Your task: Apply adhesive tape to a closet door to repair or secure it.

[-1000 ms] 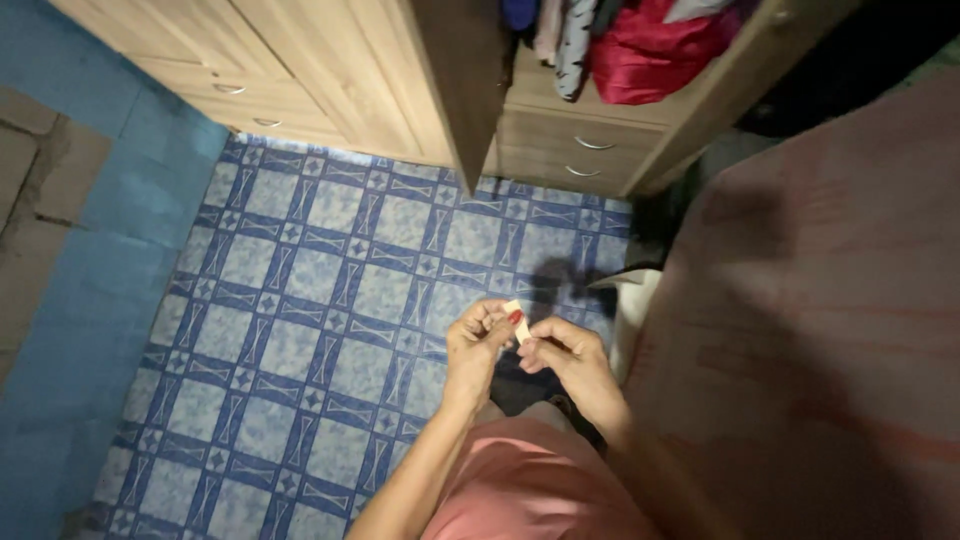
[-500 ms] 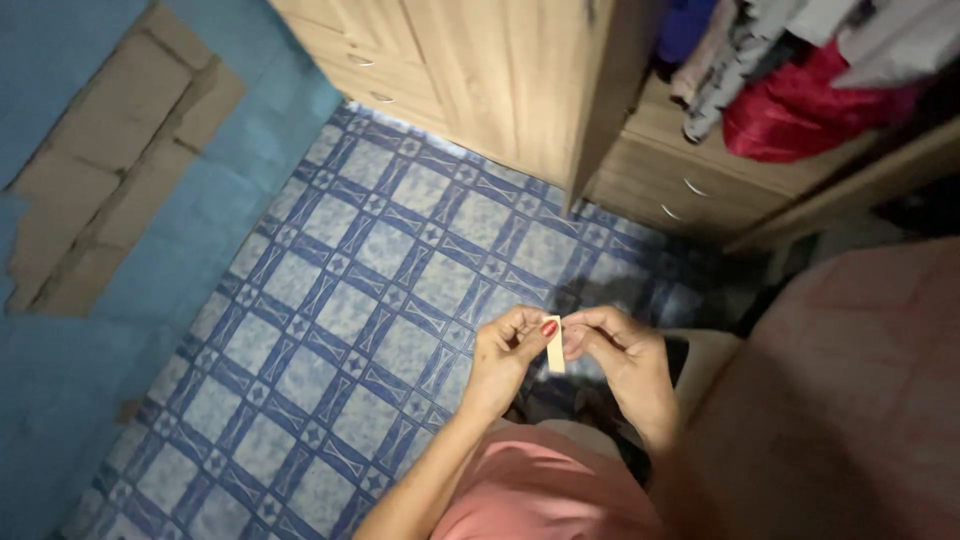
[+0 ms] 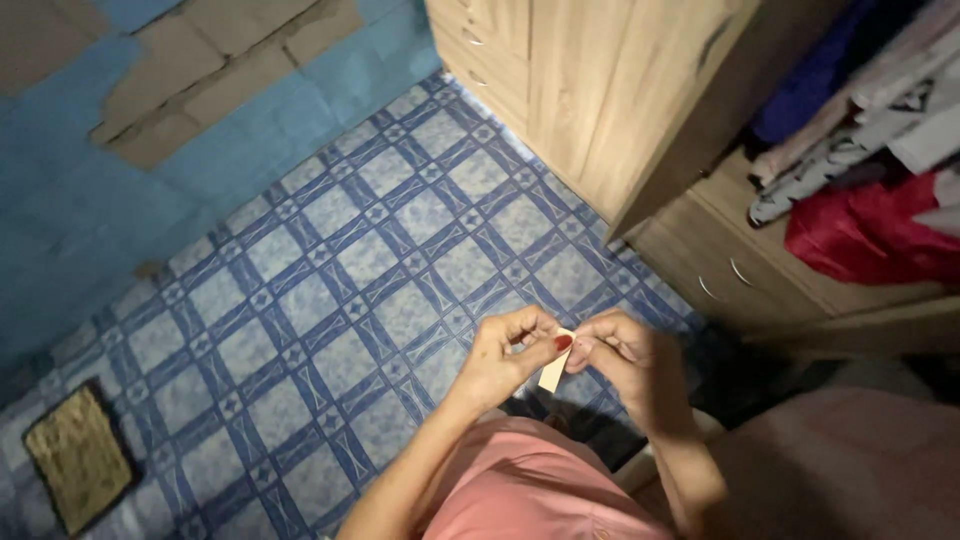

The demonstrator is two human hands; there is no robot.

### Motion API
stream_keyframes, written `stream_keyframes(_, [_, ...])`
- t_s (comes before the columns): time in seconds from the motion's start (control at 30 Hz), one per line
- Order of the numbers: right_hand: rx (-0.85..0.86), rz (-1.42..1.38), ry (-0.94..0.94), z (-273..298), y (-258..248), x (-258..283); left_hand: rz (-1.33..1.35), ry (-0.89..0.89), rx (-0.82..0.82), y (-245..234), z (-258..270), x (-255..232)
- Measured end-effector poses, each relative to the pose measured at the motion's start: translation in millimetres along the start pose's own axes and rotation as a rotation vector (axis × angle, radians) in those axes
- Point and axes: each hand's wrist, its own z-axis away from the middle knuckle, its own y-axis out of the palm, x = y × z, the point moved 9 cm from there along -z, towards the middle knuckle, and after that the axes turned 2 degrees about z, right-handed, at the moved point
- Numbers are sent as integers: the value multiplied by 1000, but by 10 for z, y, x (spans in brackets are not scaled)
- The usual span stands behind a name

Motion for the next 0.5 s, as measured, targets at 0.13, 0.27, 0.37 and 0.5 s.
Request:
stream_keyframes(0.13, [47,-132,-42,-37,9,119,5,12,-24,23,26,-38])
stream_keyframes(0.27, [80,-196,-75,-79,31,133,20,6,-44,11,22,-90])
stream_keyframes(0.37, [76,-284,-108,-130,16,131,55,-21,-56,5,20,-112])
stream_keyframes(0.5, [107,-287,-124,-155,38,113,33,-30,-63,-16,35,-130])
